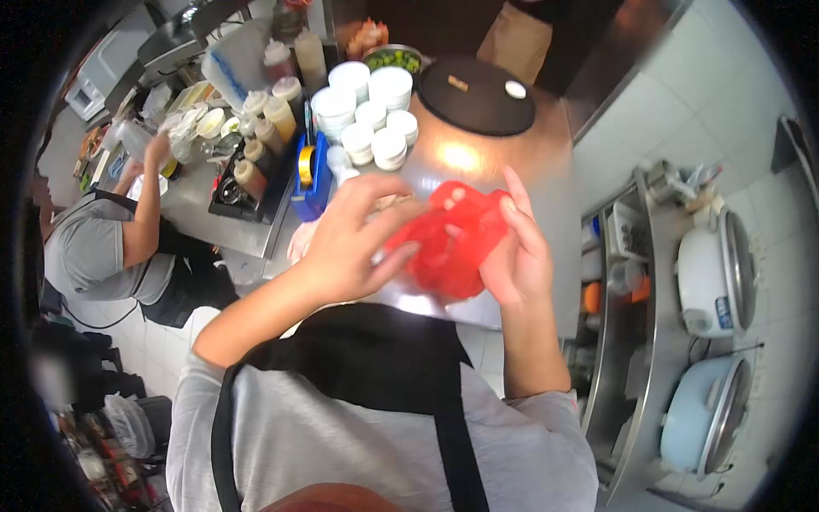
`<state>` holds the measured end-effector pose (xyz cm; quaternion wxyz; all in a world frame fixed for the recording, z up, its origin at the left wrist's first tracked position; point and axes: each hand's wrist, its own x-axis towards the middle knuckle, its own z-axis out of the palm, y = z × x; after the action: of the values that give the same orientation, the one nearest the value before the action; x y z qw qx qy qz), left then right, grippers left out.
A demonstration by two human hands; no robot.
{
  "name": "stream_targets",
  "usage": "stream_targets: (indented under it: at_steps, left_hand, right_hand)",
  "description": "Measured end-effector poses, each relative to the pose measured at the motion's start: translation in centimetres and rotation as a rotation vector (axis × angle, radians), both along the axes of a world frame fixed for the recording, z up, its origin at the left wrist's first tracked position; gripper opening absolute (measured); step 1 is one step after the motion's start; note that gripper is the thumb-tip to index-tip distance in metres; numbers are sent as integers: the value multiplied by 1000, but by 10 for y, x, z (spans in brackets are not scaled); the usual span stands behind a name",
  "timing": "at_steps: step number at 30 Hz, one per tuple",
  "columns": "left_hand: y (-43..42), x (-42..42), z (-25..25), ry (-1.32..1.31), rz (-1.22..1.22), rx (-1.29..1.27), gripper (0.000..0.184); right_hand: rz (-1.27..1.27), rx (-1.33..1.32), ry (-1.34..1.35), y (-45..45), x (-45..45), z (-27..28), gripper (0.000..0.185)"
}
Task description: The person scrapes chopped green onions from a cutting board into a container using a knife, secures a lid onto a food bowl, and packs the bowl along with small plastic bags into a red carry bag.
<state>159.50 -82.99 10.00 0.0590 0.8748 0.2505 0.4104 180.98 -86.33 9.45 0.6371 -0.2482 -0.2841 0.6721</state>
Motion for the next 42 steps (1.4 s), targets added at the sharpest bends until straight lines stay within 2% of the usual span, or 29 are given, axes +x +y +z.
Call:
stream_targets:
  at_steps: [3, 5, 8, 15, 19, 21, 23, 25, 27, 30, 33, 34, 37, 38, 40, 41, 42]
  left_hand:
    - [4, -37, -21, -31, 145, -75, 41]
    - [2, -71, -42, -26, 282, -154, 38]
    - [-9, -113, -72, -35, 466, -267, 31]
    - [-15, -172, -78, -101, 708, -356, 25]
    - [17, -203, -69, -87, 737, -249, 23]
    - [59, -235, -53, -75, 761, -117, 20]
    - [119, -280, -44, -369, 844, -170, 13]
    - [196, -340, -43, -879, 739, -428, 8]
    - [264, -388, -39, -1243, 558, -500, 6]
    - [368, -463, -62, -1332, 725, -480, 16]
    - [463, -534, -99, -1232, 1023, -421, 21]
    - [485, -544, -103, -1197, 1095, -291, 5]
    - [531, -526, -109, -1660, 939, -258, 4]
    - [544, -524, -125, -1768, 633, -287, 5]
    - [449, -447, -67, -1846, 327, -399, 16]
    - [394, -411, -45, -1819, 201, -309, 25]
    - [343, -384, -36, -1749, 216, -276, 28]
  right_hand:
    - [114, 188, 28, 20, 28, 15, 62]
    - [50, 223, 3, 46, 51, 18, 67]
    - [103, 259, 52, 82, 71, 25, 67]
    - [-18, 140, 47, 126, 57, 27, 67]
    - [-158, 190, -48, 126, 59, 3, 63]
    - [-135, 243, -144, 118, 56, -6, 61]
    - [-155, 263, -219, 110, 61, -15, 58]
    - [-348, 299, -351, 98, 39, -8, 58]
    - [-554, 295, -415, 91, 19, -7, 57]
    - [-763, 316, -564, 91, -23, -8, 55]
    - [-922, 229, -799, 94, -69, -8, 50]
    - [-971, 209, -870, 95, -80, -11, 48]
    - [-1112, 169, -1019, 100, -112, -12, 43]
    - [-1140, 195, -1099, 102, -131, -10, 43]
    - [-1235, 201, -1199, 109, -172, 0, 40]
    - [-1247, 278, -1219, 113, -183, 1, 39]
    - [-1256, 358, -1237, 116, -190, -1, 37]
